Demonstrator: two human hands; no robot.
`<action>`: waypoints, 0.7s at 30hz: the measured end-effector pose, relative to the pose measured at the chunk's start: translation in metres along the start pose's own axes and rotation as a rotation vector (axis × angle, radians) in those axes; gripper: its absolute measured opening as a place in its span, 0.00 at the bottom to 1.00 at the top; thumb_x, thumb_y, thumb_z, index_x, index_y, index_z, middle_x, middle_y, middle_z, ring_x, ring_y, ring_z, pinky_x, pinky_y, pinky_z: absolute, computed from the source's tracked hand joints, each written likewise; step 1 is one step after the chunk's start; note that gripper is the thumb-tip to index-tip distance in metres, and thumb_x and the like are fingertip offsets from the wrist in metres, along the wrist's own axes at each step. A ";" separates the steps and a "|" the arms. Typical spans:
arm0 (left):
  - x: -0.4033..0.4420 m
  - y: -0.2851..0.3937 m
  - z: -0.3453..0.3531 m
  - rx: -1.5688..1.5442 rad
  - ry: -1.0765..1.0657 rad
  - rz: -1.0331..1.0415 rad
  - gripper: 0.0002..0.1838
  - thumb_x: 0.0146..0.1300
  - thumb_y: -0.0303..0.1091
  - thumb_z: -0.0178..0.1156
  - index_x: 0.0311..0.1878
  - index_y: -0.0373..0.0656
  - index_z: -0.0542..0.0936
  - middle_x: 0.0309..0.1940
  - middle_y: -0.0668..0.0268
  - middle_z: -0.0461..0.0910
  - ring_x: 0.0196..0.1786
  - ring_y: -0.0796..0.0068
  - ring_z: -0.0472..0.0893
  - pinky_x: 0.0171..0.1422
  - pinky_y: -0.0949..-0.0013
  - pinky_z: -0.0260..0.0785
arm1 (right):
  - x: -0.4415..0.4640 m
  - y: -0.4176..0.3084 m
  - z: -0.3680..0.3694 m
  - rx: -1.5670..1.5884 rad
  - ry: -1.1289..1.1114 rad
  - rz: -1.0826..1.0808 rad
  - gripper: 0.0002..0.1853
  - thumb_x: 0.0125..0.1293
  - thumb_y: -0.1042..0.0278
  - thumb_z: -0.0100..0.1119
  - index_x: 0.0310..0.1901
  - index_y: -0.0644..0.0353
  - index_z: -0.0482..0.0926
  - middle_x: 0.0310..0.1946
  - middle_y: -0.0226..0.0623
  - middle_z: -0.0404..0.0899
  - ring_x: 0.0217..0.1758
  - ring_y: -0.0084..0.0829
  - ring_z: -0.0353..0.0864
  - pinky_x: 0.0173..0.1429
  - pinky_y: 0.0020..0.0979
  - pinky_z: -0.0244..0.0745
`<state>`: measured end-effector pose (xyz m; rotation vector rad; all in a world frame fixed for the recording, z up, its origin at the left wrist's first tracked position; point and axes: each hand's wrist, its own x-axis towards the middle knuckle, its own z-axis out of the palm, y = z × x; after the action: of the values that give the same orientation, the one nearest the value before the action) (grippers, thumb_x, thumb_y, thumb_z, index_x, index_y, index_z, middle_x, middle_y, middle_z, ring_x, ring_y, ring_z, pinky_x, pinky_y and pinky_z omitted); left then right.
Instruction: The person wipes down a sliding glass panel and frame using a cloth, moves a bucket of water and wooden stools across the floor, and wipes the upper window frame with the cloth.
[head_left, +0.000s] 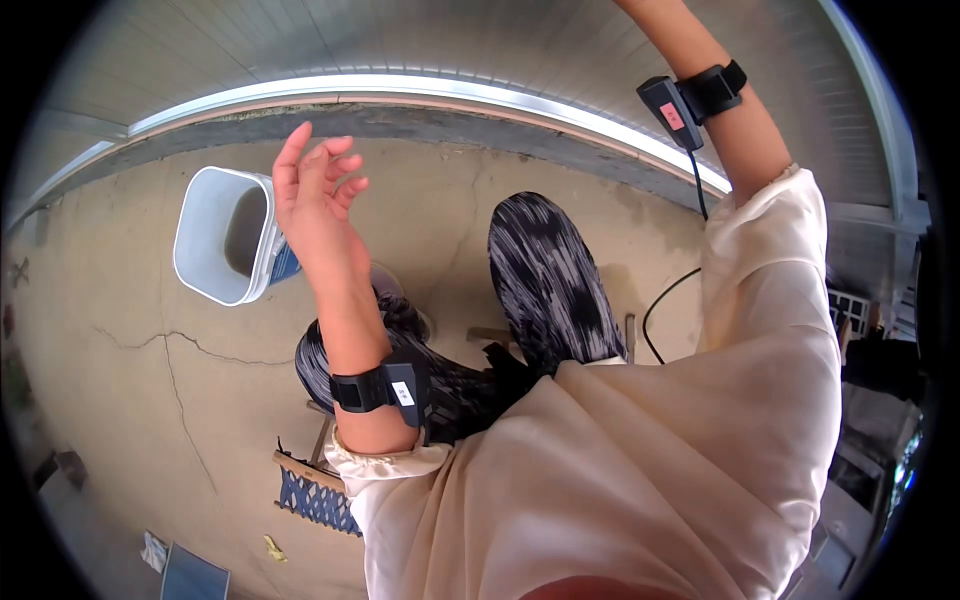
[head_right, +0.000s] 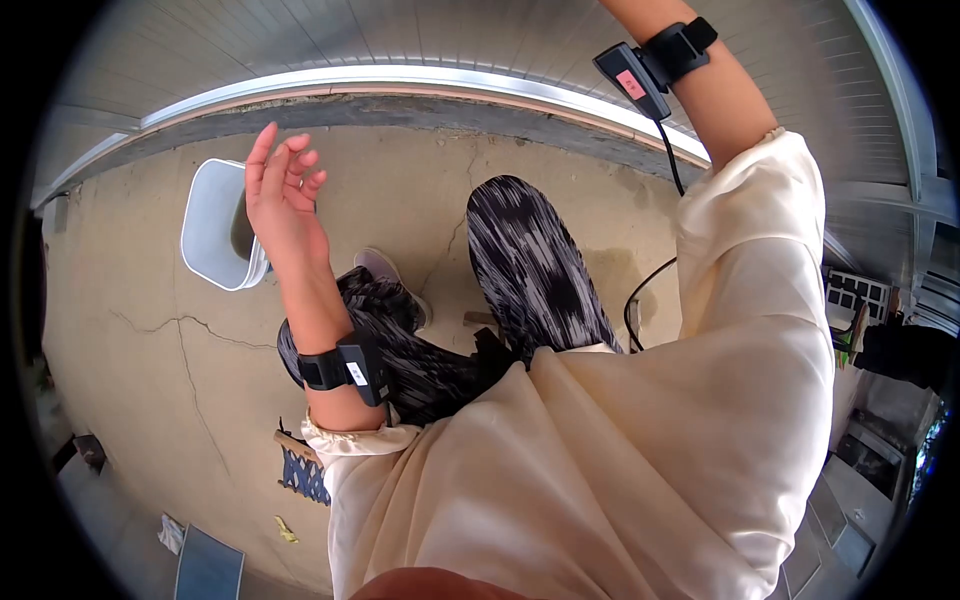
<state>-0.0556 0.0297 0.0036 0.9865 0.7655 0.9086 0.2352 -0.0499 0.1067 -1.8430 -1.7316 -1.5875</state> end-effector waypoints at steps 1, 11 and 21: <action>0.000 -0.001 0.002 0.010 0.001 0.004 0.16 0.63 0.29 0.52 0.54 0.40 0.70 0.37 0.63 0.79 0.34 0.79 0.76 0.35 0.76 0.69 | -0.001 -0.009 -0.004 0.224 -0.106 0.141 0.32 0.51 0.71 0.54 0.63 0.53 0.66 0.66 0.33 0.61 0.72 0.34 0.54 0.70 0.46 0.45; 0.005 -0.003 0.018 0.056 -0.036 -0.010 0.17 0.65 0.29 0.52 0.56 0.39 0.69 0.38 0.63 0.79 0.34 0.81 0.77 0.34 0.78 0.70 | -0.179 -0.125 0.105 0.082 -0.682 -0.329 0.35 0.58 0.64 0.48 0.70 0.50 0.53 0.73 0.24 0.43 0.76 0.21 0.38 0.77 0.32 0.29; 0.014 -0.014 0.035 0.155 -0.046 -0.006 0.17 0.64 0.29 0.52 0.57 0.39 0.69 0.38 0.63 0.79 0.34 0.81 0.78 0.33 0.79 0.71 | -0.230 -0.123 0.100 0.222 -0.758 -0.193 0.30 0.66 0.60 0.41 0.70 0.48 0.51 0.73 0.22 0.42 0.76 0.20 0.37 0.78 0.31 0.29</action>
<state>-0.0158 0.0264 0.0015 1.1363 0.8081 0.8276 0.2468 -0.0849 -0.1700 -2.3863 -2.3075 -0.7013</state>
